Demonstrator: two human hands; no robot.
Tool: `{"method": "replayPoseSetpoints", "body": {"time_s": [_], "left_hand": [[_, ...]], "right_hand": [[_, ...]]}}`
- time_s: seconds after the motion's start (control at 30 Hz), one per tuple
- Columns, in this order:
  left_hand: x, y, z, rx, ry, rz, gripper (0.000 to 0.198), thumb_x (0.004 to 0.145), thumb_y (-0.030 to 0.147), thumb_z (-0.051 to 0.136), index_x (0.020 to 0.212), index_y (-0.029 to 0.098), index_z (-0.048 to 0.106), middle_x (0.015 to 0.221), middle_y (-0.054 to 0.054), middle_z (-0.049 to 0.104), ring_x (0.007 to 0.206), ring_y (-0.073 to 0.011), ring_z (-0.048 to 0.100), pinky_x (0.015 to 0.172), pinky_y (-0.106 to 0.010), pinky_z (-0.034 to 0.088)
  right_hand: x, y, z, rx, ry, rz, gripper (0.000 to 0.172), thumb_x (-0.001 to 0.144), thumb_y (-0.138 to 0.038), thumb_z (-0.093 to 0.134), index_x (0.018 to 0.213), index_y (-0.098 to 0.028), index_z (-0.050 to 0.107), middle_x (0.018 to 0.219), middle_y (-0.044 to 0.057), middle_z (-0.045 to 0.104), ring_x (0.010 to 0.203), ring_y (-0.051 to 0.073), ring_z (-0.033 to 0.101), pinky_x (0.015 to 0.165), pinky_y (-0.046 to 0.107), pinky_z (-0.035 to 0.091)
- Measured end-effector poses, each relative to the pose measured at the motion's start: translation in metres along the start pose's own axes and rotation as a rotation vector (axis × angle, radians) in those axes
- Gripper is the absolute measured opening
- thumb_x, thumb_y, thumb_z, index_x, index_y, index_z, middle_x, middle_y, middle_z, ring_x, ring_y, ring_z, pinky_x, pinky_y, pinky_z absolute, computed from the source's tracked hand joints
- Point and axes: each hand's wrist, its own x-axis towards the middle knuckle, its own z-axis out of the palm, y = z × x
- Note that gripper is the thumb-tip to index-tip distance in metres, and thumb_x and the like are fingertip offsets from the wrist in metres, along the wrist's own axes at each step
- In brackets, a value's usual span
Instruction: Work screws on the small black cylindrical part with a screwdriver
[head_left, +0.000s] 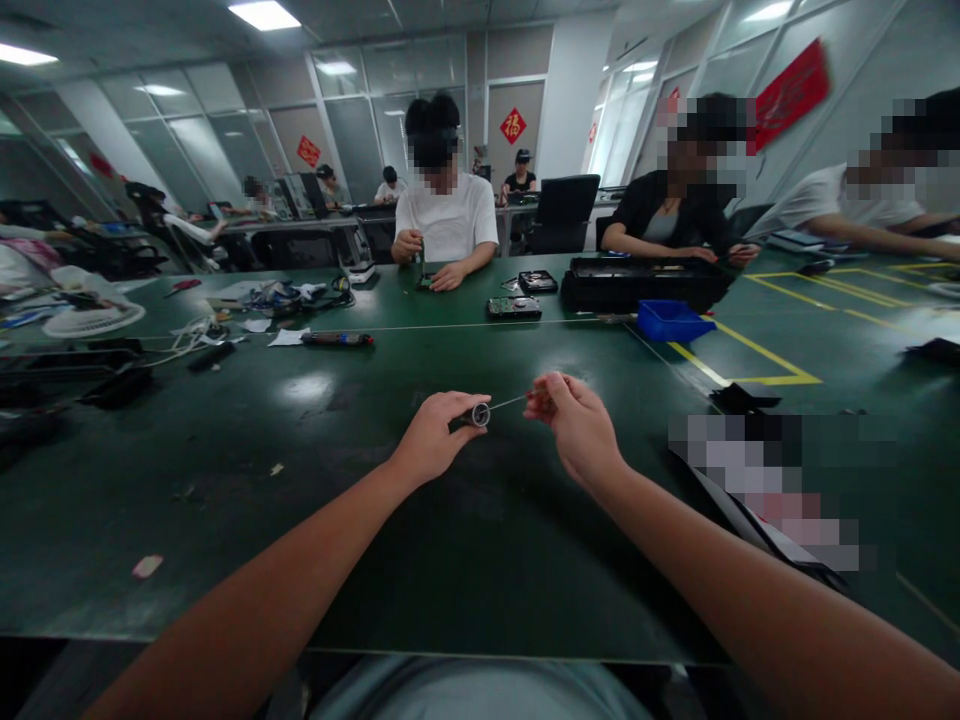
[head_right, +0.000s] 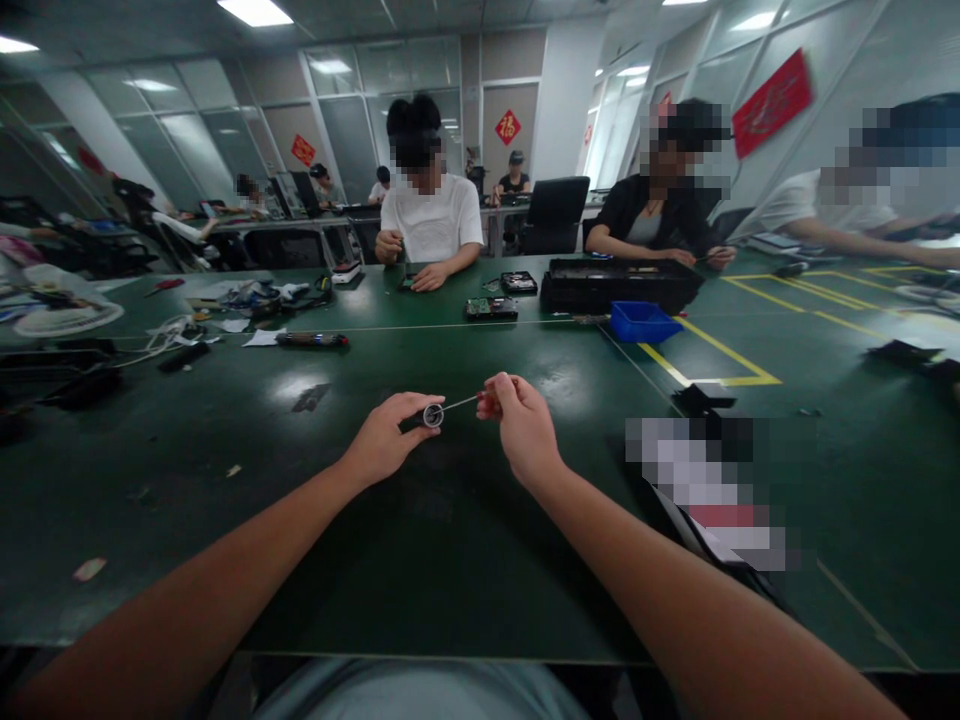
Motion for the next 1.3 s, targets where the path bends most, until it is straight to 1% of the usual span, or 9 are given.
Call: {"method": "replayPoseSetpoints", "body": {"time_s": [0.07,0.13,0.27,0.5,0.7,0.87,1.1,1.2,1.3], "left_hand": [[0.001,-0.003,-0.001,0.034,-0.019,0.03,0.04,0.088,0.023,0.07,0.127,0.029,0.062,0.123,-0.004,0.067,0.116,-0.0226,0.058,0.104,-0.045,0.041],[0.002,-0.005,-0.001,0.065,-0.05,0.035,0.041,0.087,0.024,0.071,0.127,0.029,0.062,0.122,-0.003,0.068,0.115,-0.0227,0.059,0.103,-0.046,0.041],[0.0,-0.006,0.001,0.074,-0.069,0.004,0.042,0.088,0.027,0.07,0.129,0.029,0.061,0.122,-0.003,0.068,0.115,-0.0227,0.059,0.104,-0.045,0.04],[0.0,-0.002,0.002,0.066,-0.071,-0.027,0.042,0.088,0.032,0.07,0.129,0.027,0.061,0.12,-0.004,0.068,0.112,-0.0232,0.059,0.103,-0.044,0.04],[0.0,0.0,0.002,0.069,-0.066,-0.026,0.043,0.087,0.03,0.071,0.129,0.027,0.061,0.12,-0.004,0.068,0.111,-0.0237,0.06,0.101,-0.043,0.042],[-0.001,0.0,0.002,0.068,-0.051,-0.027,0.043,0.087,0.03,0.071,0.13,0.027,0.061,0.12,-0.004,0.068,0.111,-0.0235,0.059,0.102,-0.043,0.042],[-0.001,-0.002,0.003,0.056,-0.067,-0.008,0.043,0.087,0.03,0.071,0.129,0.027,0.061,0.118,-0.003,0.068,0.11,-0.0228,0.06,0.101,-0.043,0.042],[-0.002,-0.002,0.003,0.06,-0.077,-0.006,0.043,0.087,0.03,0.072,0.129,0.028,0.062,0.118,-0.003,0.069,0.11,-0.0233,0.06,0.101,-0.043,0.042],[-0.002,-0.002,0.003,0.059,-0.082,-0.015,0.042,0.087,0.031,0.071,0.128,0.028,0.062,0.119,-0.003,0.068,0.112,-0.0239,0.059,0.102,-0.044,0.041]], "right_hand": [[0.003,0.004,-0.001,0.016,-0.006,0.08,0.03,0.088,-0.051,0.056,0.081,-0.022,0.059,0.068,0.001,0.06,0.059,0.017,0.059,0.061,0.036,0.055],[0.005,0.006,-0.002,-0.037,0.016,0.084,0.031,0.089,-0.051,0.055,0.079,-0.022,0.058,0.067,0.0,0.058,0.056,0.016,0.056,0.058,0.034,0.053],[0.005,0.003,-0.005,-0.166,0.07,-0.039,0.028,0.093,-0.047,0.052,0.083,-0.021,0.059,0.074,0.002,0.062,0.063,0.016,0.058,0.061,0.032,0.051],[0.001,-0.002,-0.005,-0.228,0.023,-0.17,0.028,0.095,-0.046,0.051,0.09,-0.02,0.06,0.078,0.003,0.065,0.069,0.017,0.061,0.067,0.034,0.051],[-0.007,-0.01,0.0,-0.372,0.002,-0.241,0.025,0.096,-0.042,0.051,0.089,-0.02,0.06,0.074,0.003,0.066,0.068,0.017,0.063,0.068,0.034,0.05],[-0.008,-0.012,-0.001,-0.377,-0.003,-0.224,0.025,0.096,-0.042,0.05,0.092,-0.019,0.06,0.079,0.005,0.067,0.071,0.018,0.065,0.07,0.036,0.052],[-0.002,0.0,-0.003,-0.268,0.008,-0.166,0.027,0.095,-0.044,0.05,0.093,-0.019,0.06,0.079,0.004,0.066,0.07,0.018,0.064,0.068,0.035,0.052],[-0.004,-0.004,-0.003,-0.339,-0.013,-0.162,0.029,0.095,-0.046,0.051,0.091,-0.019,0.061,0.078,0.004,0.068,0.069,0.018,0.064,0.066,0.033,0.051],[-0.007,-0.014,-0.003,-0.513,-0.003,-0.202,0.035,0.093,-0.051,0.055,0.079,-0.02,0.062,0.065,0.001,0.066,0.059,0.015,0.06,0.06,0.03,0.045]]}}
